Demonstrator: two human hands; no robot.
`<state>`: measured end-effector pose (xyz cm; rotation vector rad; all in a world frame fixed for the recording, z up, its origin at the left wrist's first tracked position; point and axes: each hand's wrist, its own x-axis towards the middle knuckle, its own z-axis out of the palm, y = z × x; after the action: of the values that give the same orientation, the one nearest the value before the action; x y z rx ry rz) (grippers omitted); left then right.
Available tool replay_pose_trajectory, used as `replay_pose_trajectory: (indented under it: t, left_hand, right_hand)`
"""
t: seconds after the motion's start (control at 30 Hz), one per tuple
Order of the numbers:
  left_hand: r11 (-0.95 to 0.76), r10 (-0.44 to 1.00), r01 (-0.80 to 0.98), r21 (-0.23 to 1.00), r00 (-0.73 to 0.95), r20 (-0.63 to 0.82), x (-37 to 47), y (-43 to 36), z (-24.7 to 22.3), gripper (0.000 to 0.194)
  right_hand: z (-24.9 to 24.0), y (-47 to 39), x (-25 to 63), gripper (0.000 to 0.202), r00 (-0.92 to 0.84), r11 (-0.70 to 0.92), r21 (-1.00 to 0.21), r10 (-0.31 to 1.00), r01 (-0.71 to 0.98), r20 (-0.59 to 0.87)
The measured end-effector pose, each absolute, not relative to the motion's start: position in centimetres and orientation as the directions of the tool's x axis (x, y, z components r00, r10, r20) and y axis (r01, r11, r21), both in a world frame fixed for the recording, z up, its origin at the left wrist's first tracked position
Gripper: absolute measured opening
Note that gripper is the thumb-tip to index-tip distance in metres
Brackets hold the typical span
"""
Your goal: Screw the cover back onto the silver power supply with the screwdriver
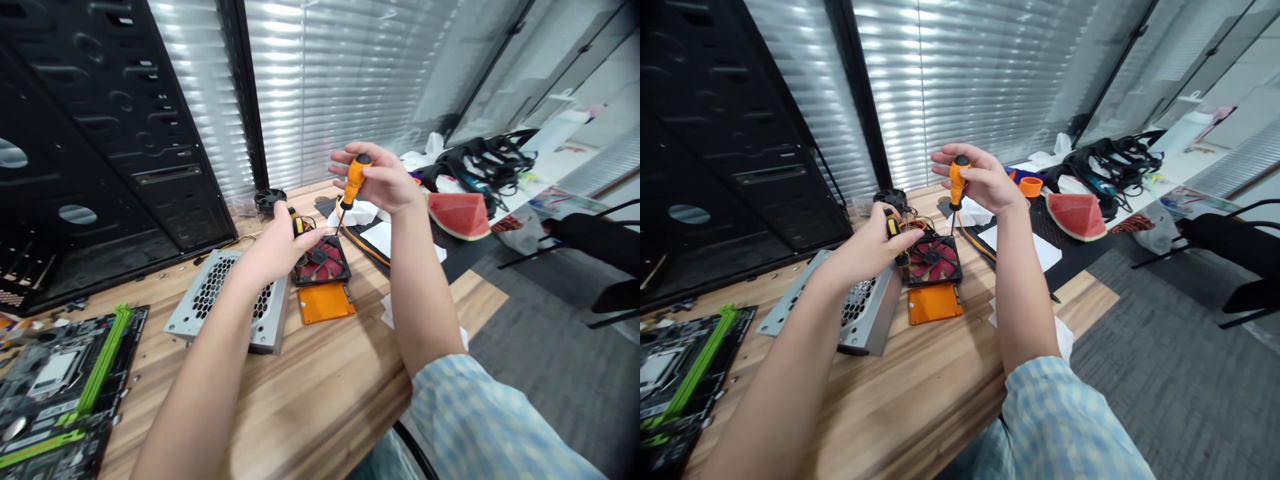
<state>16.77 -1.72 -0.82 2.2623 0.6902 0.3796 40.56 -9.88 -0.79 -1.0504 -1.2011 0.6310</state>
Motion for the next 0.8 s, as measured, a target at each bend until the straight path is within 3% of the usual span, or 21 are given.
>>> replay_pose_trajectory:
  t: [0.13, 0.23, 0.37, 0.53, 0.67, 0.8]
  left_hand:
    - [-0.612, 0.567, 0.354, 0.707, 0.82, 0.08, 16.9, -1.8, -0.8, 0.062]
    - [-0.621, 0.572, 0.37, 0.691, 0.817, 0.076, 16.9, -2.0, -0.7, 0.063]
    - [-0.629, 0.576, 0.392, 0.671, 0.815, 0.063, 16.9, -2.2, -0.6, 0.063]
    - [-0.628, 0.577, 0.385, 0.676, 0.814, 0.072, 16.7, -2.3, -0.7, 0.068]
    - [-0.633, 0.566, 0.37, 0.68, 0.821, 0.081, 16.7, -2.5, -0.6, 0.065]
    - [-0.65, 0.552, 0.359, 0.669, 0.829, 0.091, 16.7, -2.6, -0.6, 0.06]
  right_hand:
    - [-0.6, -9.7, 40.5, 0.045, 0.359, 0.41, -0.892, 0.817, 0.192, 0.452]
    - [-0.6, -8.7, 40.2, 0.035, 0.424, 0.401, -0.844, 0.735, 0.357, 0.529]
    - [-1.0, -7.1, 40.2, 0.028, 0.511, 0.305, -0.755, 0.585, 0.581, 0.63]
    - [-1.9, -6.4, 40.9, 0.031, 0.554, 0.158, -0.664, 0.432, 0.731, 0.712]
    - [-1.9, -6.6, 40.5, 0.034, 0.568, 0.109, -0.638, 0.36, 0.762, 0.74]
    - [-1.5, -6.3, 39.9, 0.032, 0.547, 0.246, -0.692, 0.458, 0.679, 0.7]
